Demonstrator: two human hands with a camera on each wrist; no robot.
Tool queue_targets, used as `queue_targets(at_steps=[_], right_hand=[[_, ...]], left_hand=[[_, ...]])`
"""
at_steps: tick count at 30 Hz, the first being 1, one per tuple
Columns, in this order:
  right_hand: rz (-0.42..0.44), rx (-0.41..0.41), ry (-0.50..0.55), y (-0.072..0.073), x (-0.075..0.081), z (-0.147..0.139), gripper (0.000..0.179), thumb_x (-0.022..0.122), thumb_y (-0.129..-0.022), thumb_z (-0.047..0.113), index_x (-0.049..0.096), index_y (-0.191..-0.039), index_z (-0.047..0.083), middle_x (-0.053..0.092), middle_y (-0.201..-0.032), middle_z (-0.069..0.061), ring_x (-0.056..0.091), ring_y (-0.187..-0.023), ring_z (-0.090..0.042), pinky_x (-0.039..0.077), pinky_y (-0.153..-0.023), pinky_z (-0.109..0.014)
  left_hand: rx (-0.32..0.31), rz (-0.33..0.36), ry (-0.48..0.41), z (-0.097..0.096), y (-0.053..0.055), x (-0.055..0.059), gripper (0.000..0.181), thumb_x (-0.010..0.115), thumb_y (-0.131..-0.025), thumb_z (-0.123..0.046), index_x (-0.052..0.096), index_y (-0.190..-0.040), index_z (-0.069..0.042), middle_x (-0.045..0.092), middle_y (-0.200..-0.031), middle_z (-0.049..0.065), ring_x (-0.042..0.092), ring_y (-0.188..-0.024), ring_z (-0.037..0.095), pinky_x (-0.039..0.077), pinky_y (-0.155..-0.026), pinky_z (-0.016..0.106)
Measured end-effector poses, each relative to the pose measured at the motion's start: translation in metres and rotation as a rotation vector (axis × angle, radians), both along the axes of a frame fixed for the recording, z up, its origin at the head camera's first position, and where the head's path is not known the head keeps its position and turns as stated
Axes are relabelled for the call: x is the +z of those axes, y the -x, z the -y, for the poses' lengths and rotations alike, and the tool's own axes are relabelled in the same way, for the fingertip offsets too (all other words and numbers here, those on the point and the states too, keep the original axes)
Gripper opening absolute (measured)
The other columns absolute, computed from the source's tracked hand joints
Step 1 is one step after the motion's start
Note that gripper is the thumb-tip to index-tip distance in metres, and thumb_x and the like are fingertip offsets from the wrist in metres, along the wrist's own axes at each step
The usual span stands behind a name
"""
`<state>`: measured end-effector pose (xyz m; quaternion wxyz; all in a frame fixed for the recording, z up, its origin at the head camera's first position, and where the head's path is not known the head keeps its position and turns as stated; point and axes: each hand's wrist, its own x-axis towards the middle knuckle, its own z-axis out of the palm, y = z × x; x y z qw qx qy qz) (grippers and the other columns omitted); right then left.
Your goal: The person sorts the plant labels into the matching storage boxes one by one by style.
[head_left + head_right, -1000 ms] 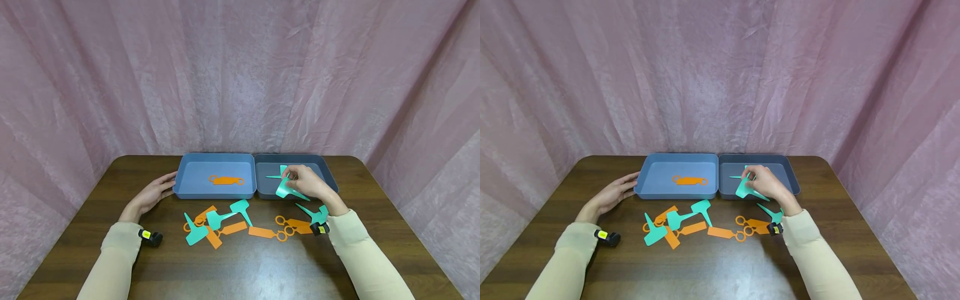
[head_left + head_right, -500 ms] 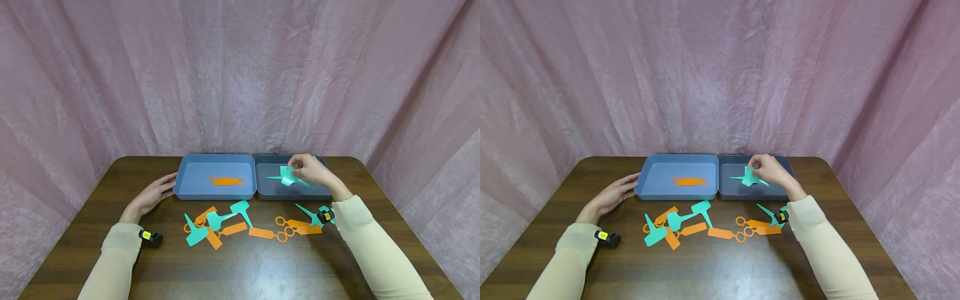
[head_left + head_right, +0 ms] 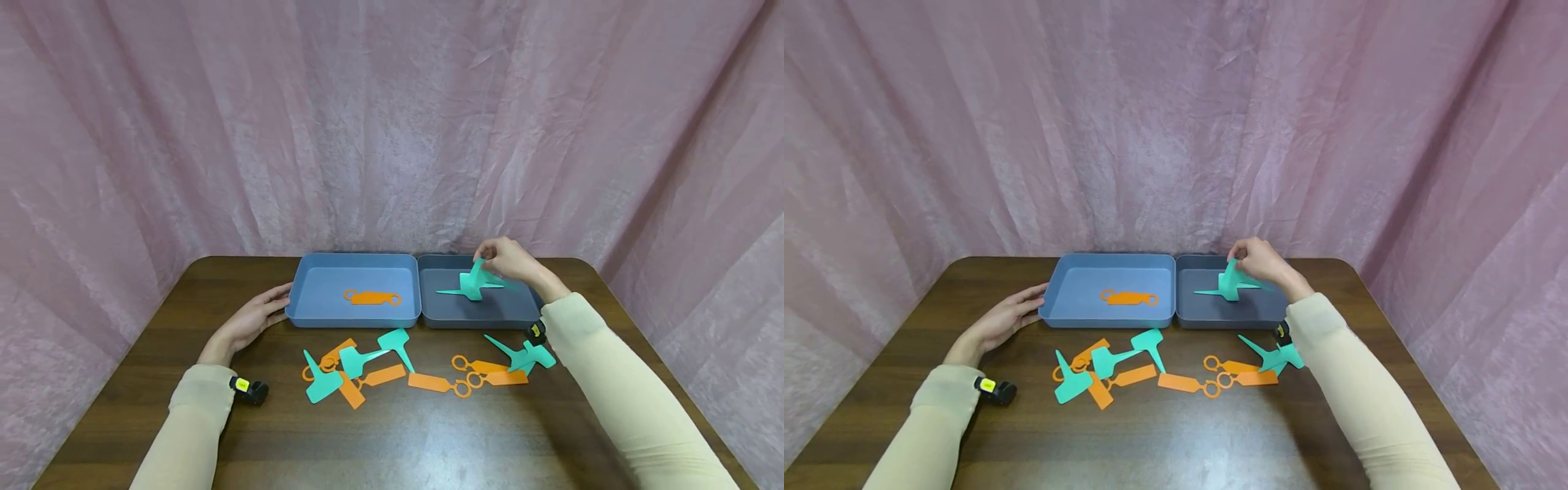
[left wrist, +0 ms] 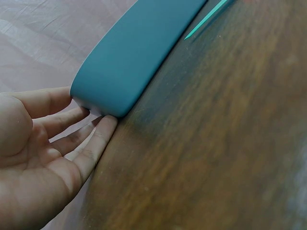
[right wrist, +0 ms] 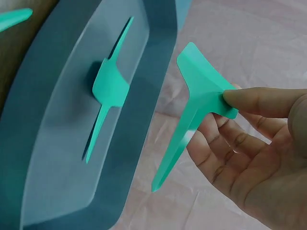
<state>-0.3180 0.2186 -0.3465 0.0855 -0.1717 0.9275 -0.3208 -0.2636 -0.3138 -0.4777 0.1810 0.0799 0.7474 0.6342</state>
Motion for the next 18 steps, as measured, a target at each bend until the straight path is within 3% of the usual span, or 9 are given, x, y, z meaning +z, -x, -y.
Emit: queue_targets(at_steps=[8, 18], right_hand=[[0.014, -0.004, -0.088, 0.013, 0.003, -0.004, 0.019, 0.055, -0.098, -0.006, 0.071, -0.109, -0.005, 0.067, -0.094, -0.018, 0.063, -0.074, -0.031, 0.048, -0.059, -0.03], [0.03, -0.018, -0.14, 0.033, -0.004, -0.016, 0.021, 0.055, -0.097, -0.005, 0.072, -0.108, -0.004, 0.068, -0.106, -0.023, 0.056, -0.065, -0.019, 0.047, -0.053, -0.028]], left_hand=[[-0.004, -0.006, -0.005, -0.001, 0.002, -0.001, 0.06, 0.041, -0.115, -0.024, 0.016, -0.168, -0.009, 0.015, -0.172, 0.018, 0.025, -0.155, 0.037, 0.039, -0.121, 0.041], [0.002, -0.006, -0.009, -0.002, 0.001, -0.001, 0.061, 0.041, -0.115, -0.024, 0.016, -0.168, -0.007, 0.016, -0.172, 0.019, 0.025, -0.155, 0.038, 0.034, -0.123, 0.049]])
